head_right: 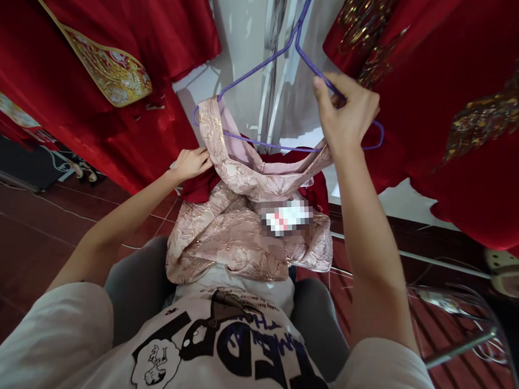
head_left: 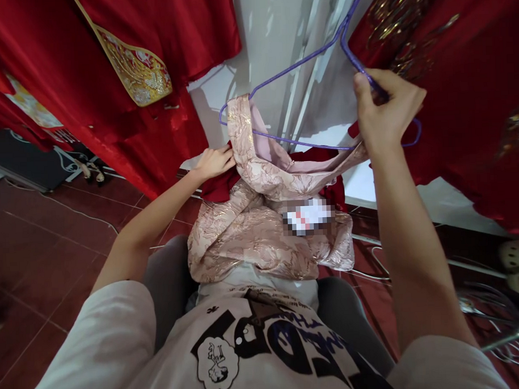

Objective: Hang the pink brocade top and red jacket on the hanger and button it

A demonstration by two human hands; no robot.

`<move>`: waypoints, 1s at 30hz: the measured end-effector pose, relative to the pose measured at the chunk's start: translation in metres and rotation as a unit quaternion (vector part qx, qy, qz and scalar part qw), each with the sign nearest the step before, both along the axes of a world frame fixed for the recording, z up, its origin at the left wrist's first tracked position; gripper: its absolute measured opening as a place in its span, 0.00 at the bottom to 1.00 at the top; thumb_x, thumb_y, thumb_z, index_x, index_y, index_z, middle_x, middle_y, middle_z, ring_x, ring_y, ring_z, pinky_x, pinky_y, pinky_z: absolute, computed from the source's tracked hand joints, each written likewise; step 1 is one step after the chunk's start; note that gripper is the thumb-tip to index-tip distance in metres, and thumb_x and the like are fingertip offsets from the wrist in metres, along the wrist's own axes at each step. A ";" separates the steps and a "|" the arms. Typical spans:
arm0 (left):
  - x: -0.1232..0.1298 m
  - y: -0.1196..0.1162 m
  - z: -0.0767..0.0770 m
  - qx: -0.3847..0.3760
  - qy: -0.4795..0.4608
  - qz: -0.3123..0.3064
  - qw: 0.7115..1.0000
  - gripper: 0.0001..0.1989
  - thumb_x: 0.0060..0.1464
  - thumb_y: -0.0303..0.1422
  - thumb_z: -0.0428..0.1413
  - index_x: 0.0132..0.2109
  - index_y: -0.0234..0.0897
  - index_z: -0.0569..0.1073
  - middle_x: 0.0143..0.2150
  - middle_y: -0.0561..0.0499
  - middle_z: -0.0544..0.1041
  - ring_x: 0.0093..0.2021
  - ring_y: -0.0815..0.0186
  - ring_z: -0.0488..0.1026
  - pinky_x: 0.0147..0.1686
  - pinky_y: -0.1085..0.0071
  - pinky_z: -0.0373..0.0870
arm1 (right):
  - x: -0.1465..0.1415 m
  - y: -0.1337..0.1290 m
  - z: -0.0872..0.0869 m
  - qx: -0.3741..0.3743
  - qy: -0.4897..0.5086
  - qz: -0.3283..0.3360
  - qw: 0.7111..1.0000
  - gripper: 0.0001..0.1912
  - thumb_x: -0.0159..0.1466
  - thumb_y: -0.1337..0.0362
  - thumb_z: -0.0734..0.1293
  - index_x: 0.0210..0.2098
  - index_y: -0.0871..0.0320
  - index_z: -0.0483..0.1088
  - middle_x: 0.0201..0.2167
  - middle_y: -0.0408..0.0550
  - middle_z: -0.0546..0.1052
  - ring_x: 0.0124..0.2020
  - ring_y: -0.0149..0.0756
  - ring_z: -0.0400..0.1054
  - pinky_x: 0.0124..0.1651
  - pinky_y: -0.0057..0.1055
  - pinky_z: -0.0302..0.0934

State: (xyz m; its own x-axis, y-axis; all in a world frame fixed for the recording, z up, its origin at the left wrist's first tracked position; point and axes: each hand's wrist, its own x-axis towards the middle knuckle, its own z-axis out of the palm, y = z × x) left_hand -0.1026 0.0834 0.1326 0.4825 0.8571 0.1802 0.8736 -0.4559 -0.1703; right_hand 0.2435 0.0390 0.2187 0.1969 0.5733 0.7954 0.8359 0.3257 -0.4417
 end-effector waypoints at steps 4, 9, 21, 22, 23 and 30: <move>-0.002 0.005 0.009 0.005 -0.019 -0.015 1.000 0.23 0.67 0.46 0.44 0.51 0.36 0.77 0.49 0.38 0.78 0.44 0.53 0.78 0.38 0.63 0.69 | 0.005 0.001 0.001 0.028 0.011 0.025 0.999 0.30 0.70 0.44 0.59 0.46 0.61 0.81 0.38 0.53 0.83 0.42 0.43 0.78 0.46 0.35 0.68; -0.011 -0.005 0.005 0.019 0.013 -0.110 0.994 0.36 0.58 0.51 0.54 0.65 0.30 0.64 0.60 0.34 0.71 0.51 0.50 0.75 0.40 0.64 0.71 | 0.006 0.003 0.000 0.033 0.019 0.065 0.997 0.25 0.71 0.47 0.59 0.48 0.58 0.80 0.45 0.51 0.82 0.49 0.42 0.78 0.51 0.35 0.68; -0.006 0.010 -0.010 0.020 -0.016 -0.041 0.999 0.18 0.69 0.35 0.41 0.51 0.32 0.73 0.49 0.39 0.78 0.47 0.55 0.78 0.44 0.64 0.72 | 0.005 0.006 -0.002 -0.007 0.045 0.048 0.998 0.30 0.70 0.43 0.57 0.44 0.58 0.81 0.40 0.51 0.83 0.43 0.43 0.77 0.47 0.37 0.67; -0.004 0.009 -0.008 0.010 -0.016 -0.039 0.999 0.18 0.69 0.34 0.41 0.50 0.31 0.72 0.48 0.38 0.78 0.46 0.56 0.78 0.44 0.64 0.73 | 0.005 0.007 -0.002 -0.009 0.043 0.047 0.998 0.31 0.70 0.42 0.57 0.44 0.59 0.81 0.40 0.52 0.83 0.43 0.43 0.77 0.48 0.37 0.66; -0.001 0.008 -0.006 -0.001 -0.017 -0.038 0.999 0.18 0.69 0.34 0.41 0.51 0.31 0.72 0.48 0.38 0.79 0.45 0.56 0.78 0.44 0.65 0.73 | 0.005 0.007 -0.002 -0.009 0.042 0.047 0.998 0.31 0.70 0.42 0.56 0.44 0.58 0.81 0.41 0.52 0.83 0.43 0.43 0.77 0.48 0.37 0.66; 0.003 0.004 0.012 -0.050 0.037 -0.080 0.995 0.19 0.67 0.41 0.47 0.55 0.33 0.72 0.48 0.39 0.78 0.44 0.53 0.79 0.42 0.61 0.74 | 0.004 0.005 -0.001 -0.021 0.045 0.045 0.998 0.27 0.70 0.45 0.58 0.44 0.55 0.81 0.43 0.49 0.83 0.46 0.41 0.76 0.50 0.34 0.65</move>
